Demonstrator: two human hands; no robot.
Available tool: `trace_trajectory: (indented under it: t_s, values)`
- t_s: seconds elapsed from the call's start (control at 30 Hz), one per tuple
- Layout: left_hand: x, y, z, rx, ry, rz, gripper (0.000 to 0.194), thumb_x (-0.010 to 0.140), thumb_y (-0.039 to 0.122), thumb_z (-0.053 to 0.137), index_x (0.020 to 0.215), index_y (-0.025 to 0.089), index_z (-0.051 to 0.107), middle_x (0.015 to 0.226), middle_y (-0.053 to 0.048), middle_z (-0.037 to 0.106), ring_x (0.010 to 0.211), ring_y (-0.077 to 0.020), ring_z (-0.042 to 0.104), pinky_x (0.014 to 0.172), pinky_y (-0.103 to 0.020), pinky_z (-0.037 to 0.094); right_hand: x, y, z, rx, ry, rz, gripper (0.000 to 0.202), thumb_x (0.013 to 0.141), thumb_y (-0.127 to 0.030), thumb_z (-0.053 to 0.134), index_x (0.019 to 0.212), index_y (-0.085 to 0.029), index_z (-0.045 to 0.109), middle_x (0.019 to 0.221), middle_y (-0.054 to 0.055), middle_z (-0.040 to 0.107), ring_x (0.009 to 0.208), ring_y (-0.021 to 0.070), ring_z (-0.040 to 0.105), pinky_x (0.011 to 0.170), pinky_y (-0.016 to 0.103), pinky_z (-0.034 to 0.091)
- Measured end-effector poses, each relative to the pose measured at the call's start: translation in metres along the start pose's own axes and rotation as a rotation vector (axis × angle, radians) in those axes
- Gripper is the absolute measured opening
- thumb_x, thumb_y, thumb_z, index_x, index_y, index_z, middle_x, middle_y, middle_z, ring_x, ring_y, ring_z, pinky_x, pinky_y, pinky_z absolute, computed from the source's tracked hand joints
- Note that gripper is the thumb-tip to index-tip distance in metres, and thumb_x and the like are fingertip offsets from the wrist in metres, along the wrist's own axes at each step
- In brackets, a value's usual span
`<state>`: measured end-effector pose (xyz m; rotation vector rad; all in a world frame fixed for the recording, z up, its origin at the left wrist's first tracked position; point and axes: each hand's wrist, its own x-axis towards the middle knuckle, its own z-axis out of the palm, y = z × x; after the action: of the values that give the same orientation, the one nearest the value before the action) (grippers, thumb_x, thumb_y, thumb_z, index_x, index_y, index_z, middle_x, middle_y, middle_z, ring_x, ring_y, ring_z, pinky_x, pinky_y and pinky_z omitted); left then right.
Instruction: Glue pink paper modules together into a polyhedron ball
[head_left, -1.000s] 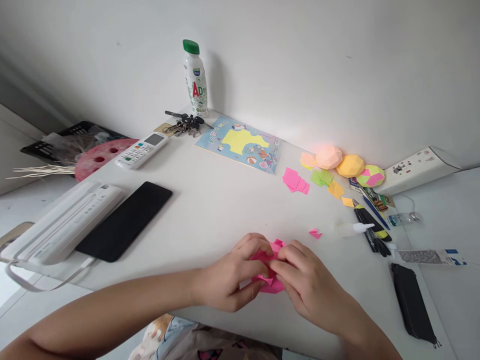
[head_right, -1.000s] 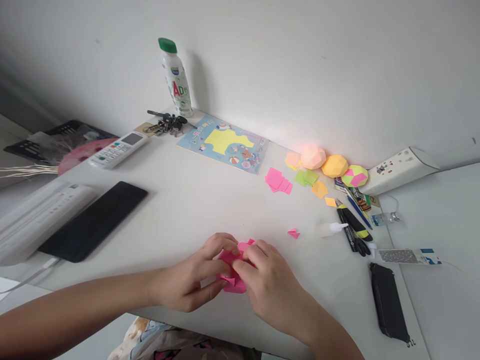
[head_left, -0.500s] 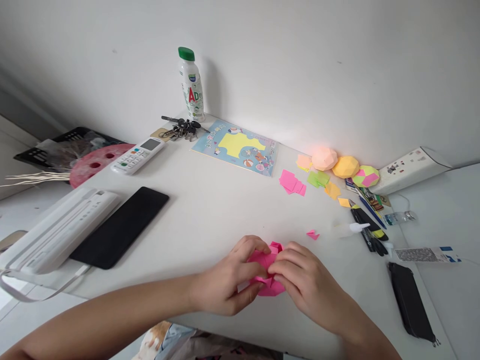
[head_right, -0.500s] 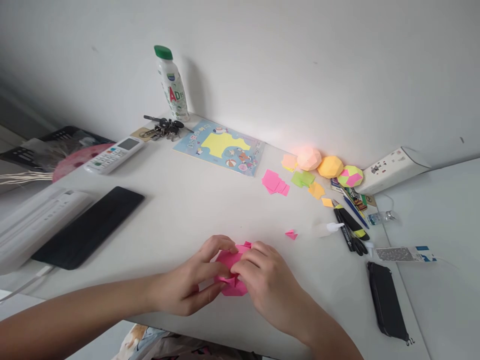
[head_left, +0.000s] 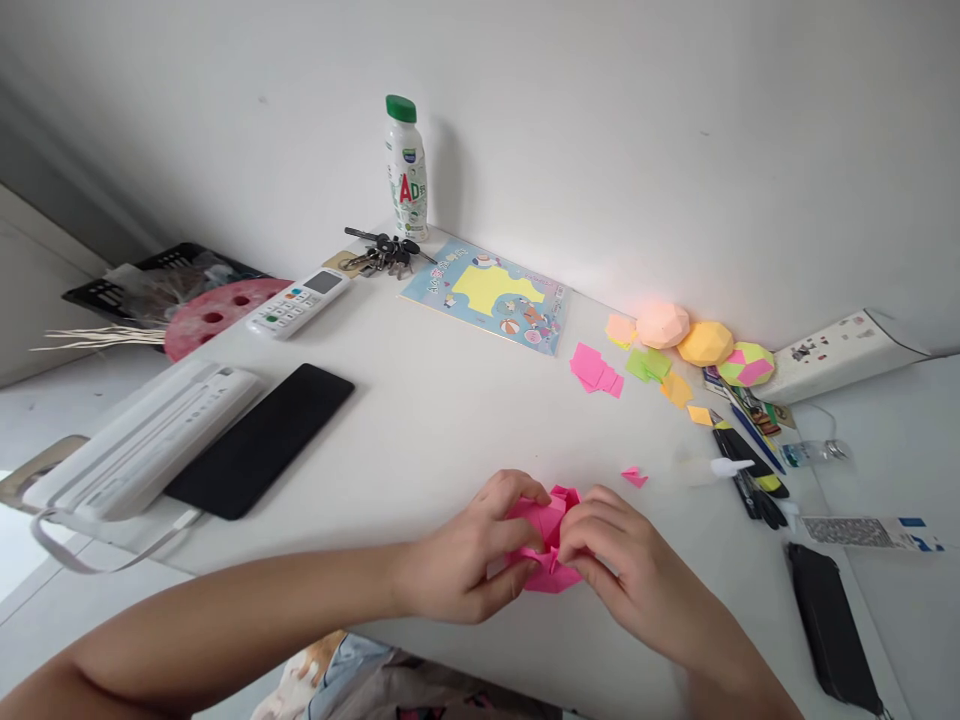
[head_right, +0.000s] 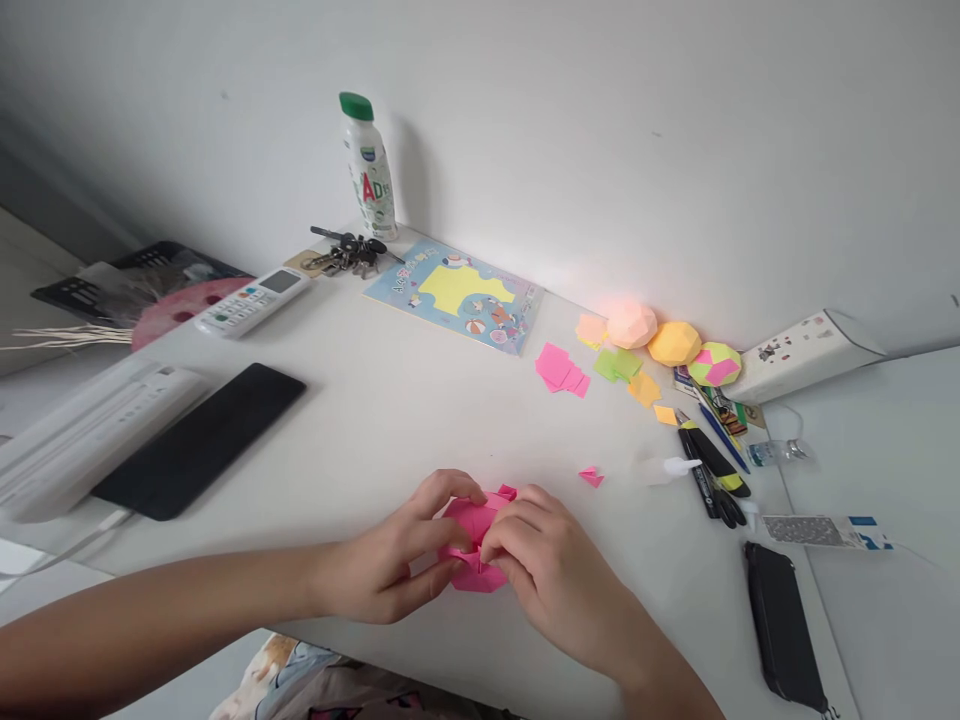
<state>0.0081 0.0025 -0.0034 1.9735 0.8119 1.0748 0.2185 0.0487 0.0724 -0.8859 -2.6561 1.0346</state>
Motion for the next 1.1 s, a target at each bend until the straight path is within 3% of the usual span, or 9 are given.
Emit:
trace_trajectory:
  t_s: [0.33,0.53,0.83,1.1]
  values:
    - [0.002,0.003,-0.001,0.001,-0.013,0.004,0.023,0.081,0.008,0.053,0.102,0.016,0.057,0.116,-0.015,0.043,0.122,-0.0299,0.043,0.101,-0.047,0.046,0.003,0.001,0.001,0.039,-0.025,0.03,0.023,0.092,-0.002,0.046,0.085,-0.023,0.054,0.085,0.002,0.058,0.091,0.0192,0.052,0.074,0.031,0.048]
    - [0.002,0.002,-0.002,-0.06,-0.014,-0.045,0.029,0.075,0.006,0.052,0.102,0.015,0.057,0.119,-0.014,0.039,0.123,-0.0305,0.041,0.097,-0.044,0.05,0.003,-0.002,-0.002,0.04,-0.027,0.087,0.021,0.094,-0.006,0.048,0.096,-0.025,0.058,0.088,0.002,0.057,0.091,0.0184,0.053,0.075,0.03,0.048]
    - [0.003,-0.006,-0.008,-0.077,-0.076,-0.099,0.018,0.076,0.009,0.054,0.092,0.016,0.057,0.118,-0.014,0.043,0.128,-0.0316,0.04,0.103,-0.046,0.046,0.002,0.007,-0.001,0.125,-0.009,0.157,0.021,0.09,-0.009,0.055,0.1,-0.027,0.06,0.092,0.002,0.05,0.089,0.0166,0.056,0.08,0.031,0.05]
    - [0.004,-0.006,-0.01,-0.101,-0.118,-0.162,0.008,0.08,0.013,0.055,0.087,0.016,0.057,0.123,-0.015,0.045,0.129,-0.0307,0.041,0.103,-0.046,0.046,0.004,0.01,0.005,0.213,0.064,0.109,0.018,0.09,-0.008,0.055,0.092,-0.025,0.062,0.089,0.002,0.049,0.086,0.0158,0.055,0.072,0.027,0.049]
